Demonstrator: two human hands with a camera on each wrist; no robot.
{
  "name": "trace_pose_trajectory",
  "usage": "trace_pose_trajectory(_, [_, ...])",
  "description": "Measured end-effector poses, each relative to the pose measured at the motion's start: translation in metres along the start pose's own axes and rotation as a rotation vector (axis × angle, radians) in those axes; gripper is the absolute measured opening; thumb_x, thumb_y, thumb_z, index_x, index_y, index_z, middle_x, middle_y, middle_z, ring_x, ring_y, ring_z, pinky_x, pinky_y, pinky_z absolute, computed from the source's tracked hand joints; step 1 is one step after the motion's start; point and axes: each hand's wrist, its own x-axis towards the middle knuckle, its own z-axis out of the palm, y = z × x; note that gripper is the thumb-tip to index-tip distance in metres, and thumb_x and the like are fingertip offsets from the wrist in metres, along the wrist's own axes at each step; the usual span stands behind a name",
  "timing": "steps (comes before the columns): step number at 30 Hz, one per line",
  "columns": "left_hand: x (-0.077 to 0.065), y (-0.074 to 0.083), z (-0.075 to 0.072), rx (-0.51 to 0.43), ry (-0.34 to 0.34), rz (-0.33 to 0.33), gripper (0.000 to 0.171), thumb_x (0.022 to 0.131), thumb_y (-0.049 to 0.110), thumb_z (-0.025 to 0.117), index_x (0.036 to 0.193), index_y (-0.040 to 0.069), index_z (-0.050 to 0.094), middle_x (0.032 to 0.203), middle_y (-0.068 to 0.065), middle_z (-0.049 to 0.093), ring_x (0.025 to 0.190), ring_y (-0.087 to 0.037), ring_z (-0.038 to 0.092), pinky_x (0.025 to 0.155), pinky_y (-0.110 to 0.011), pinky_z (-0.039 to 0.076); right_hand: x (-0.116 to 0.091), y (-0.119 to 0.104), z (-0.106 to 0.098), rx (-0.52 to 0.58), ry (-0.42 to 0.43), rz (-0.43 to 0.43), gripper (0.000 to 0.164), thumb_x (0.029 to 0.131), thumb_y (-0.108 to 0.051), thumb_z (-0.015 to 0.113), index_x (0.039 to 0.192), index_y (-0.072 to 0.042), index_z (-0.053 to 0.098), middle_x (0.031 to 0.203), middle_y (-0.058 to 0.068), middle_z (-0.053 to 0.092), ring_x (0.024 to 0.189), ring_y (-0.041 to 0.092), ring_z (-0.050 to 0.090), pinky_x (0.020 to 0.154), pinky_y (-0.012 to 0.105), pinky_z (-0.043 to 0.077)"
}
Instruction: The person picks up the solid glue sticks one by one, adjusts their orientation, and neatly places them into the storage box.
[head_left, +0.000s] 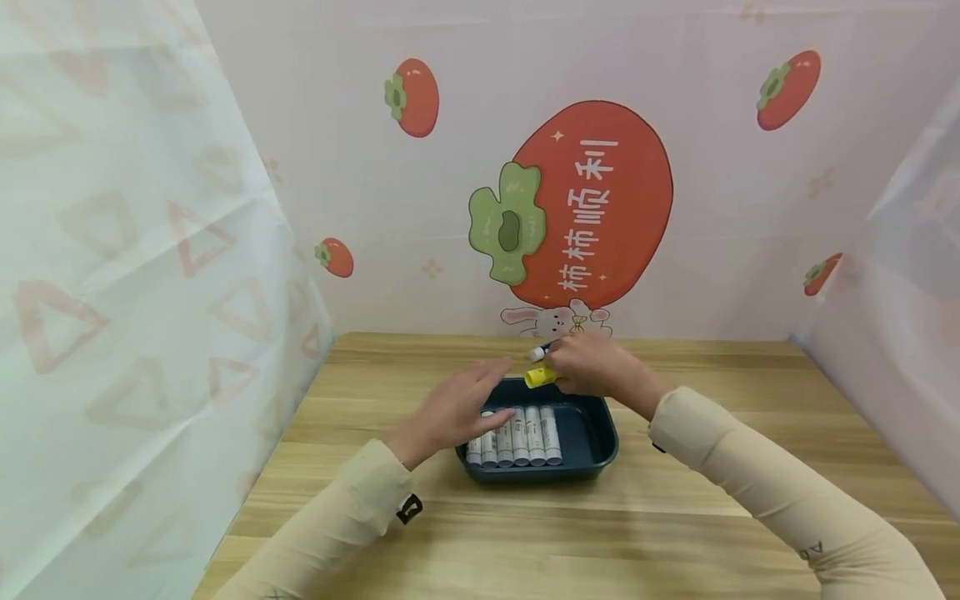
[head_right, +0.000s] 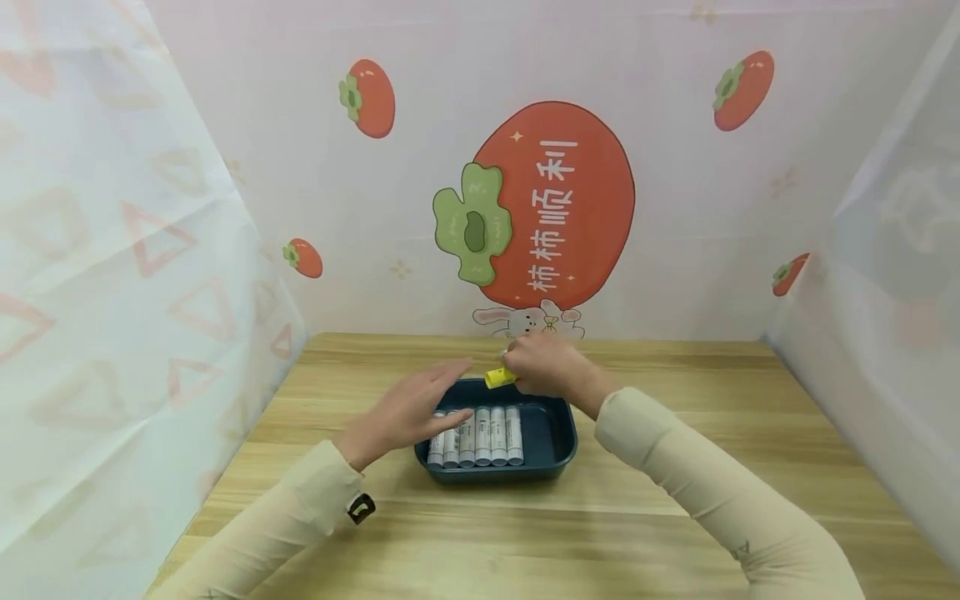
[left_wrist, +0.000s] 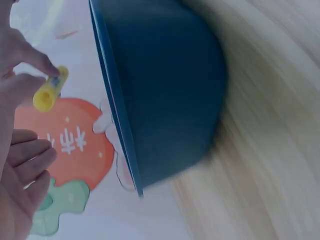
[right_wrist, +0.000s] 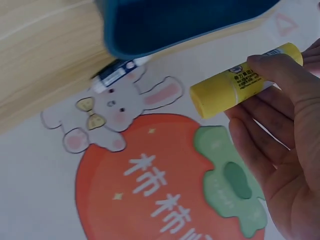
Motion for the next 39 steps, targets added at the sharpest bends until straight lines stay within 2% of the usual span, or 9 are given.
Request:
trace_pose_trajectory(7, [0.017,0.016,0.017,0.041,0.203,0.053,0.055,0.093,0.038,0.083,0.139,0.012,0.068,0.125,-0.003,0.079,0.101,-0.015,0.079,0.083,-0.029,0.065,-0.002,-0.017,-0.006,0.017,0.029,-0.041,0.019,0.089,-0.023,0.086,0.101,-0.01,0.079,0.089,0.002,0.077,0.072,0.016,0.067,0.072,0.03,0.064])
trace_pose_trajectory(13, [0.019,0.022,0.025,-0.029,0.275,0.053,0.037,0.09,0.022,0.086,0.123,0.01,0.076,0.11,-0.005,0.083,0.09,-0.017,0.08,0.077,-0.029,0.066,-0.003,-0.022,-0.003,0.044,-0.003,-0.011,0.026,0.088,-0.028,0.088,0.105,-0.011,0.08,0.093,0.002,0.078,0.077,0.015,0.068,0.078,0.031,0.065])
trace_pose_trajectory(16, [0.018,0.019,0.024,-0.029,0.304,0.042,0.035,0.092,0.022,0.085,0.123,0.009,0.077,0.109,-0.006,0.083,0.087,-0.016,0.08,0.074,-0.029,0.065,-0.006,-0.019,-0.005,0.142,0.018,0.058,0.026,0.09,-0.027,0.087,0.109,-0.011,0.08,0.099,0.003,0.079,0.081,0.015,0.068,0.08,0.031,0.065])
trace_pose_trajectory(23, [0.016,0.002,0.012,-0.049,0.429,-0.029,0.032,0.092,0.018,0.085,0.12,0.005,0.078,0.105,-0.01,0.083,0.073,-0.015,0.077,0.061,-0.026,0.061,-0.016,-0.011,-0.004,0.629,0.295,0.357,0.024,0.095,-0.025,0.081,0.11,-0.007,0.081,0.098,0.005,0.08,0.087,0.02,0.073,0.085,0.038,0.064])
trace_pose_trajectory(26, [0.017,-0.001,0.008,-0.049,0.5,-0.065,0.034,0.09,0.017,0.086,0.12,0.004,0.078,0.104,-0.012,0.083,0.073,-0.018,0.077,0.06,-0.027,0.061,-0.019,-0.015,0.004,0.841,0.342,0.489,0.028,0.099,-0.034,0.076,0.113,-0.011,0.082,0.1,0.005,0.081,0.089,0.018,0.074,0.081,0.036,0.065])
trace_pose_trajectory(28, [0.018,-0.001,0.007,-0.053,0.546,-0.076,0.034,0.089,0.016,0.087,0.119,0.003,0.078,0.104,-0.012,0.083,0.076,-0.021,0.079,0.061,-0.029,0.061,-0.019,-0.021,0.012,1.045,0.353,0.556,0.034,0.1,-0.039,0.073,0.117,-0.01,0.081,0.105,0.008,0.081,0.094,0.021,0.077,0.085,0.036,0.066])
trace_pose_trajectory(31, [0.019,0.001,0.006,-0.067,0.595,-0.078,0.033,0.089,0.016,0.087,0.118,0.004,0.077,0.104,-0.012,0.083,0.078,-0.022,0.08,0.061,-0.031,0.062,-0.015,-0.033,0.027,1.43,0.4,0.632,0.044,0.103,-0.042,0.07,0.126,-0.005,0.076,0.118,0.017,0.079,0.107,0.026,0.079,0.095,0.037,0.064])
trace_pose_trajectory(35, [0.022,0.006,0.009,-0.076,0.627,-0.07,0.031,0.091,0.018,0.086,0.117,0.003,0.077,0.104,-0.012,0.083,0.082,-0.023,0.081,0.066,-0.032,0.064,-0.006,-0.052,0.045,1.906,0.524,0.691,0.05,0.106,-0.035,0.065,0.14,0.002,0.065,0.134,0.02,0.073,0.118,0.021,0.076,0.103,0.035,0.058])
trace_pose_trajectory(39, [0.023,0.013,0.016,-0.067,0.637,-0.051,0.031,0.091,0.019,0.085,0.117,0.003,0.078,0.108,-0.011,0.083,0.089,-0.022,0.081,0.073,-0.033,0.066,0.004,-0.068,0.054,2.159,0.685,0.741,0.049,0.107,-0.028,0.065,0.144,0.003,0.061,0.129,0.013,0.076,0.114,0.015,0.077,0.101,0.03,0.059])
